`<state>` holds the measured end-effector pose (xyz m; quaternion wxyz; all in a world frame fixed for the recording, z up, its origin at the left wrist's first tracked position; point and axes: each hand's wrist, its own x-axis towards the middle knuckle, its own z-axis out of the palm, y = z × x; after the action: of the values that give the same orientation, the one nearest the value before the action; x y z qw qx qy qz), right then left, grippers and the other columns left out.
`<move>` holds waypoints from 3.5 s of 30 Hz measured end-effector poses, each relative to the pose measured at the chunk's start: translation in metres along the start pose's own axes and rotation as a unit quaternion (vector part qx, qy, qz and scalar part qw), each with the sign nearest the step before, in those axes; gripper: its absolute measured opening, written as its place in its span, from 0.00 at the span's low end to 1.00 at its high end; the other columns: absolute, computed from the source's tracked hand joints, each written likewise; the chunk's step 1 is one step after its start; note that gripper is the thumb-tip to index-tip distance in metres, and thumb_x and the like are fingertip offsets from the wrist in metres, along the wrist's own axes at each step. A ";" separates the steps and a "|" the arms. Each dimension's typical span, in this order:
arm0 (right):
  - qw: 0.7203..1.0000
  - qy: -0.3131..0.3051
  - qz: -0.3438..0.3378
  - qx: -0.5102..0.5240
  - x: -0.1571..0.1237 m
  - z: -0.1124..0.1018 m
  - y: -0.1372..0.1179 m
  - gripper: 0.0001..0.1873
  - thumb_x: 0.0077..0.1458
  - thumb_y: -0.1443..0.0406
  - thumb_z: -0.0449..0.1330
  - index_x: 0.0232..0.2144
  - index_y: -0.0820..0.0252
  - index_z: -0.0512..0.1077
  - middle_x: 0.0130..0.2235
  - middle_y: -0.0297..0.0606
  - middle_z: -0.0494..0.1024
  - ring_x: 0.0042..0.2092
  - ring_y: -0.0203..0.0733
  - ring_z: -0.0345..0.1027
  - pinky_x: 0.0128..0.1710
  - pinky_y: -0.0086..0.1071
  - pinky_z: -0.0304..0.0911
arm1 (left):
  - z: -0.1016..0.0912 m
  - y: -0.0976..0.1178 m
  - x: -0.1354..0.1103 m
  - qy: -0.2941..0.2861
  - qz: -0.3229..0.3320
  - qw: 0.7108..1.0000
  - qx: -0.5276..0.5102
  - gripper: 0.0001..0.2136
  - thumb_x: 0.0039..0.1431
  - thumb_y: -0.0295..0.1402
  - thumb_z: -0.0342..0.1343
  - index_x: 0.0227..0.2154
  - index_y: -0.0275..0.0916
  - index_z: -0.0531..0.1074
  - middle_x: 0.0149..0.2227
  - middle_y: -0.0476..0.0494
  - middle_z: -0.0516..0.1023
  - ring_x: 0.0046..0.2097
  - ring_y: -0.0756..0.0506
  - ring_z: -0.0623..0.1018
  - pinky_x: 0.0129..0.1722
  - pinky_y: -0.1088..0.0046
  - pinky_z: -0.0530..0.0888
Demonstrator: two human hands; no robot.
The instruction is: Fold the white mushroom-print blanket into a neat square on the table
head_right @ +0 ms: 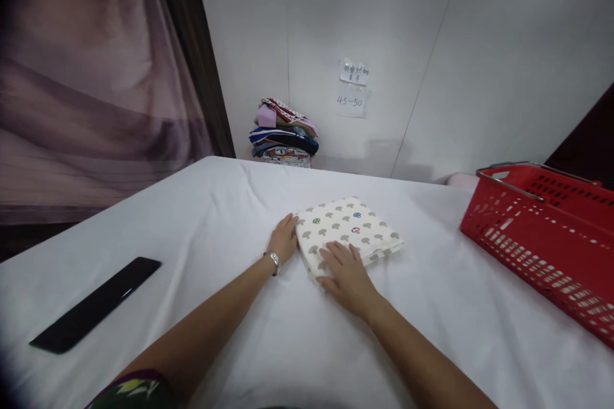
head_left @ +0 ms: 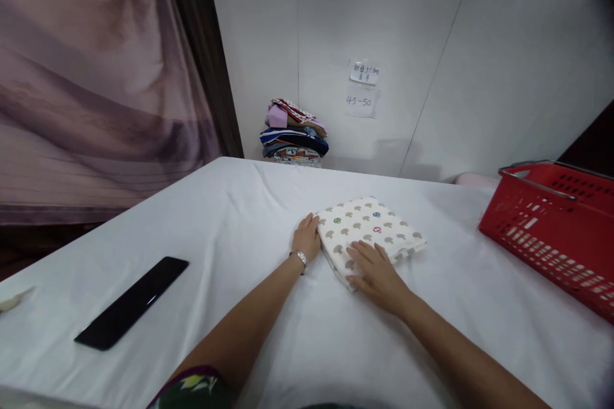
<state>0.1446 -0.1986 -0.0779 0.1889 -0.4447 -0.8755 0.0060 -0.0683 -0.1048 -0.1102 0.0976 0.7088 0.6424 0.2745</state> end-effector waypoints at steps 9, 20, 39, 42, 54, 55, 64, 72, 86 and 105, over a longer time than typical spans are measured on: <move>0.997 -0.006 -0.032 -0.071 -0.004 0.029 -0.003 0.31 0.53 0.55 0.55 0.57 0.60 0.58 0.61 0.50 0.56 0.62 0.56 0.44 0.57 0.55 0.42 | 0.007 -0.013 0.020 0.014 0.010 1.000 0.000 0.23 0.55 0.29 0.47 0.55 0.41 0.61 0.59 0.42 0.60 0.59 0.43 0.61 0.56 0.63 0.59; 0.997 0.012 -0.045 -0.067 -0.004 0.027 -0.005 0.26 0.52 0.63 0.53 0.54 0.59 0.61 0.59 0.49 0.59 0.61 0.54 0.47 0.56 0.54 0.43 | 0.002 -0.020 0.048 0.041 -0.097 0.990 -0.094 0.13 0.55 0.30 0.46 0.38 0.42 0.74 0.40 0.47 0.77 0.43 0.45 0.74 0.44 0.72 0.69; 0.997 0.017 -0.049 -0.056 -0.005 0.028 -0.005 0.24 0.50 0.67 0.54 0.52 0.56 0.64 0.59 0.47 0.59 0.61 0.54 0.46 0.56 0.54 0.45 | 0.006 -0.025 0.051 0.046 -0.111 0.980 -0.161 0.14 0.53 0.28 0.48 0.40 0.42 0.74 0.42 0.49 0.77 0.46 0.46 0.74 0.47 0.72 0.69; 0.997 0.018 -0.051 -0.058 -0.005 0.028 -0.005 0.24 0.51 0.67 0.54 0.52 0.56 0.64 0.59 0.48 0.58 0.61 0.54 0.46 0.56 0.54 0.45 | 0.005 -0.025 0.048 0.045 -0.107 0.981 -0.158 0.15 0.54 0.28 0.47 0.42 0.42 0.73 0.45 0.48 0.76 0.47 0.46 0.73 0.49 0.71 0.69; 0.996 0.018 -0.059 -0.057 -0.006 0.029 -0.002 0.24 0.54 0.62 0.54 0.54 0.56 0.62 0.60 0.48 0.57 0.62 0.55 0.45 0.56 0.55 0.44 | -0.009 0.011 0.015 0.090 0.054 0.991 -0.078 0.16 0.55 0.28 0.47 0.46 0.40 0.70 0.51 0.45 0.71 0.54 0.45 0.66 0.57 0.64 0.61; 0.997 0.016 -0.059 -0.057 -0.006 0.030 -0.002 0.24 0.54 0.62 0.54 0.54 0.57 0.62 0.61 0.48 0.56 0.62 0.55 0.45 0.56 0.55 0.44 | -0.008 0.016 0.012 0.070 0.082 0.992 -0.063 0.15 0.56 0.30 0.48 0.46 0.42 0.70 0.52 0.46 0.70 0.55 0.45 0.65 0.57 0.62 0.59; 0.997 0.015 -0.064 -0.047 -0.006 0.029 0.001 0.27 0.53 0.58 0.56 0.55 0.55 0.61 0.60 0.48 0.58 0.62 0.55 0.45 0.56 0.55 0.45 | 0.004 0.023 0.001 -0.036 0.120 0.992 0.010 0.17 0.61 0.38 0.43 0.52 0.47 0.64 0.59 0.49 0.62 0.61 0.44 0.56 0.60 0.57 0.51; 0.998 0.007 -0.067 -0.014 -0.006 0.023 0.001 0.27 0.53 0.57 0.55 0.55 0.52 0.61 0.61 0.46 0.56 0.62 0.54 0.47 0.55 0.54 0.47 | -0.006 0.039 -0.037 -0.084 0.158 0.983 0.025 0.18 0.60 0.38 0.45 0.53 0.46 0.63 0.60 0.46 0.59 0.63 0.41 0.52 0.59 0.52 0.50; 0.933 0.219 0.284 0.021 -0.031 0.009 0.128 0.25 0.54 0.53 0.51 0.48 0.62 0.70 0.57 0.49 0.62 0.59 0.55 0.51 0.54 0.52 0.52 | -0.002 0.068 -0.079 -0.157 0.193 0.968 0.025 0.33 0.51 0.50 0.52 0.59 0.48 0.53 0.64 0.43 0.47 0.64 0.33 0.43 0.56 0.41 0.48; 0.955 0.206 0.209 0.049 -0.020 -0.015 0.075 0.19 0.57 0.54 0.49 0.43 0.57 0.71 0.44 0.43 0.72 0.45 0.46 0.65 0.38 0.37 0.64 | -0.036 0.012 -0.044 -0.095 0.187 0.976 0.053 0.21 0.52 0.37 0.56 0.51 0.46 0.66 0.60 0.44 0.60 0.63 0.39 0.52 0.60 0.48 0.44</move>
<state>0.2181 -0.1709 -0.0842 0.3813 -0.5992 -0.7040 -0.0039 -0.0775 -0.1565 -0.0856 0.0677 0.8436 0.4995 0.1850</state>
